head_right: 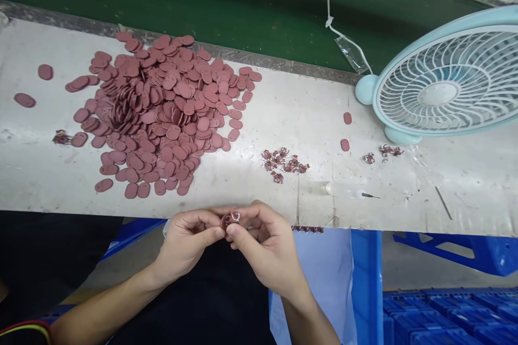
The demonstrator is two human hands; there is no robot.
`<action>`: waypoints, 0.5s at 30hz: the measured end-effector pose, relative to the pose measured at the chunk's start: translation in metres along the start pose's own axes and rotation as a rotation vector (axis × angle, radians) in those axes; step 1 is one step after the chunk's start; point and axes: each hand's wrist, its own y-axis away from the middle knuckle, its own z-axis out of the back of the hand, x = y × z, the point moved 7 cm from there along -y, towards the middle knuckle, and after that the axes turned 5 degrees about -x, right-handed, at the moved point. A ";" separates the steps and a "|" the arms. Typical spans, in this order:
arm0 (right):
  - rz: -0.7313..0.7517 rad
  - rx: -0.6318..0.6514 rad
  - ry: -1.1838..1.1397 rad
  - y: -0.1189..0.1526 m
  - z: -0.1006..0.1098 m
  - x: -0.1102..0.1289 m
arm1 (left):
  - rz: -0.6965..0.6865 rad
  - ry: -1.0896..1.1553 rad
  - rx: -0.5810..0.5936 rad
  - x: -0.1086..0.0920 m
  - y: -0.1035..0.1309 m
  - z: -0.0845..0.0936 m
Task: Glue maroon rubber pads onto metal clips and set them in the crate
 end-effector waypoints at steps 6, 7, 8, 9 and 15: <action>-0.041 0.024 -0.079 -0.007 0.000 -0.004 | -0.035 0.038 -0.011 -0.002 0.000 -0.005; -0.036 0.023 -0.080 -0.007 0.000 -0.003 | -0.048 0.031 -0.010 -0.003 0.000 -0.006; -0.030 0.021 -0.080 -0.007 0.000 -0.002 | -0.059 0.023 -0.009 -0.005 0.000 -0.007; -0.024 0.017 -0.079 -0.008 -0.001 -0.002 | -0.068 0.015 -0.008 -0.006 0.000 -0.008; -0.014 -0.021 -0.083 -0.009 0.000 -0.004 | -0.060 -0.060 -0.019 -0.011 -0.002 -0.007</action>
